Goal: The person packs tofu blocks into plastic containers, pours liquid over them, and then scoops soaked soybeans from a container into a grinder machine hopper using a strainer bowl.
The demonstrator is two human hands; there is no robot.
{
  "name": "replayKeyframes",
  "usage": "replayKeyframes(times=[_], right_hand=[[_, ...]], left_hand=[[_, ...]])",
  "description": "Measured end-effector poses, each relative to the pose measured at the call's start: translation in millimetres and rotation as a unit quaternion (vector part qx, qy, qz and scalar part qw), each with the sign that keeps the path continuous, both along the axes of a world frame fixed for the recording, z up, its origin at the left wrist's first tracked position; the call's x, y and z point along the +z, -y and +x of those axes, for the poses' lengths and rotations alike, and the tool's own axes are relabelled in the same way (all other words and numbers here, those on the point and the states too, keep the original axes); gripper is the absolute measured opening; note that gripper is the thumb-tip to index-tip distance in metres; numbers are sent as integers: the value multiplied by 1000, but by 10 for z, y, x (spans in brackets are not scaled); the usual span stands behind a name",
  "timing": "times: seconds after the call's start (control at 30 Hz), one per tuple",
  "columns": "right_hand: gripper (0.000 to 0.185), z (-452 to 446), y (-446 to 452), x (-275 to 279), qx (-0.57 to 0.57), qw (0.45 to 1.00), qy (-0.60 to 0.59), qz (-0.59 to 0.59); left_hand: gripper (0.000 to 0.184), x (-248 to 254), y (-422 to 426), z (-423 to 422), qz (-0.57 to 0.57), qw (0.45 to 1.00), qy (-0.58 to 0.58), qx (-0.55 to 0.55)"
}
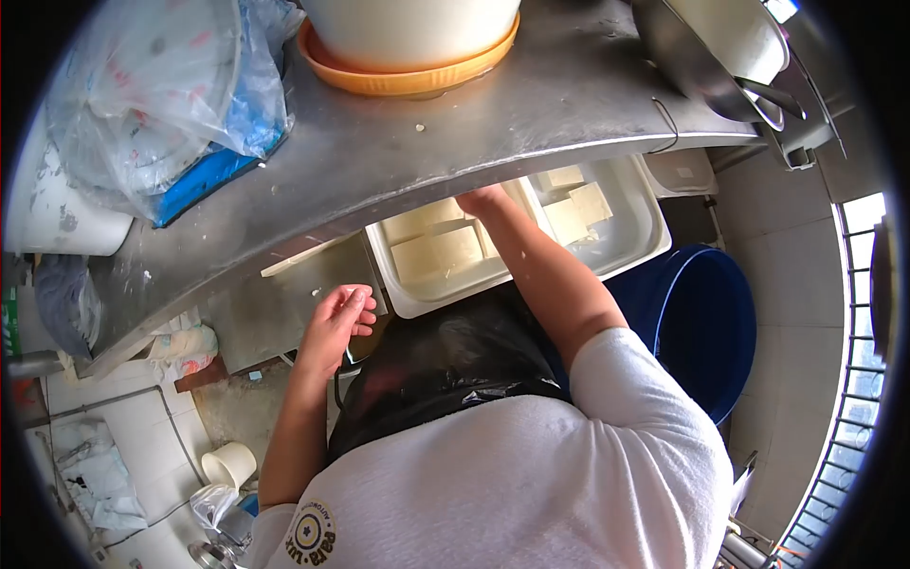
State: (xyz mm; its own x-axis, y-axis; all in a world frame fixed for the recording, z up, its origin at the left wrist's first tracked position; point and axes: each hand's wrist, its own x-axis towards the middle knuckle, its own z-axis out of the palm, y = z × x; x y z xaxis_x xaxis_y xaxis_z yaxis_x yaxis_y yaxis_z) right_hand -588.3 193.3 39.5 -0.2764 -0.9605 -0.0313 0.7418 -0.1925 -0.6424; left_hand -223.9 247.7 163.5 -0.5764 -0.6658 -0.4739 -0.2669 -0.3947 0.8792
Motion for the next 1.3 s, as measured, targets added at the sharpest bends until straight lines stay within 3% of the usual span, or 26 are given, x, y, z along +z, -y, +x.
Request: replayKeyframes(times=[0.2,0.53,0.7,0.8,0.87,0.97,1.1,1.17,1.23,1.3], right_hand=[[37,91,283,3,-55,996,-37,60],[43,153,162,267,-96,974,-128,158],[35,108,84,209,-57,949,-252,180],[31,-166,284,-157,13,948,-220,231],[23,-267,389,-274,-36,973,-58,219],[27,-87,179,326,13,980,-37,196],[34,-126,232,229,59,981,-11,184],[36,-170,213,103,176,980,27,88],[39,175,72,490,151,980,46,124],[42,401,-24,622,124,977,65,159]], left_hand=[[33,8,-95,369,-20,997,54,57],[35,-178,-207,855,4,991,43,125],[35,-161,-213,852,5,992,26,124],[33,-205,-199,857,-10,994,29,107],[33,-270,-173,889,-2,994,21,105],[33,-271,-131,858,9,995,16,97],[31,-289,48,589,-19,998,21,58],[32,-310,199,284,-28,999,-22,42],[28,-182,307,-186,-33,994,-68,82],[41,-120,423,-587,-37,990,-102,94]])
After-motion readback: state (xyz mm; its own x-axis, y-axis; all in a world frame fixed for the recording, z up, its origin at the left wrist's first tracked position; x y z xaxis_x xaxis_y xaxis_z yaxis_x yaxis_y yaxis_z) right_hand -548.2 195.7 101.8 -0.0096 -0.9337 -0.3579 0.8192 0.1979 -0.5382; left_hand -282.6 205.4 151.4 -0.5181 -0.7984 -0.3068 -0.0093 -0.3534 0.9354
